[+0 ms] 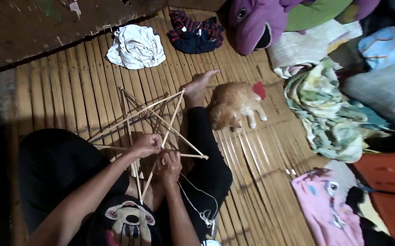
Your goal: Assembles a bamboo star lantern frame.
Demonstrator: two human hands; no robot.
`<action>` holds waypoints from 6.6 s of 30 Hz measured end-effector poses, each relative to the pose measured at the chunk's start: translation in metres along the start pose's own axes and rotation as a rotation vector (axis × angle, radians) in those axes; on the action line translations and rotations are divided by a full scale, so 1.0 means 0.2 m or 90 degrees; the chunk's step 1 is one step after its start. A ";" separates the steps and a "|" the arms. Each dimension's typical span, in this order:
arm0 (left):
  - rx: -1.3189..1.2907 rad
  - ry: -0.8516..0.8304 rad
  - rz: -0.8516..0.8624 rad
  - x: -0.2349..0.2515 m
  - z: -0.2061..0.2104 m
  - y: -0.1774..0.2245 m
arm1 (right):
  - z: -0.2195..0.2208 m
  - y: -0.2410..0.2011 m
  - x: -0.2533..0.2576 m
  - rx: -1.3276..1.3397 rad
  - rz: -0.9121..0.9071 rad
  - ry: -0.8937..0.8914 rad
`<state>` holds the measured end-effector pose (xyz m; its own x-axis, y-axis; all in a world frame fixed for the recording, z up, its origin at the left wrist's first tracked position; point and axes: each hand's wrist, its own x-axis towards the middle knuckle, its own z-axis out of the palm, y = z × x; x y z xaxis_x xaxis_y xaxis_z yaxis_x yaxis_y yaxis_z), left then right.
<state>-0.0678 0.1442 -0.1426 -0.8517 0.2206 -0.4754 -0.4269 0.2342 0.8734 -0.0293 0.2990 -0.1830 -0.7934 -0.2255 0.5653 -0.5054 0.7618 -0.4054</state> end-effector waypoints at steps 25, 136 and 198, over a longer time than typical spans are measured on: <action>0.116 0.036 0.194 -0.04 -0.02 -0.11 | -0.03 0.03 0.02 0.095 0.078 -0.086; 0.079 0.115 0.038 -0.03 -0.04 -0.03 | -0.11 -0.03 0.05 0.068 0.171 -0.155; 0.370 0.100 0.216 0.02 -0.05 -0.12 | -0.07 -0.05 0.11 0.049 0.181 -0.273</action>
<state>-0.0641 0.1289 -0.1649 -0.9621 0.2415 -0.1269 0.0655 0.6560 0.7519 -0.0369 0.2955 -0.1574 -0.9625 -0.2573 0.0863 -0.2603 0.7855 -0.5614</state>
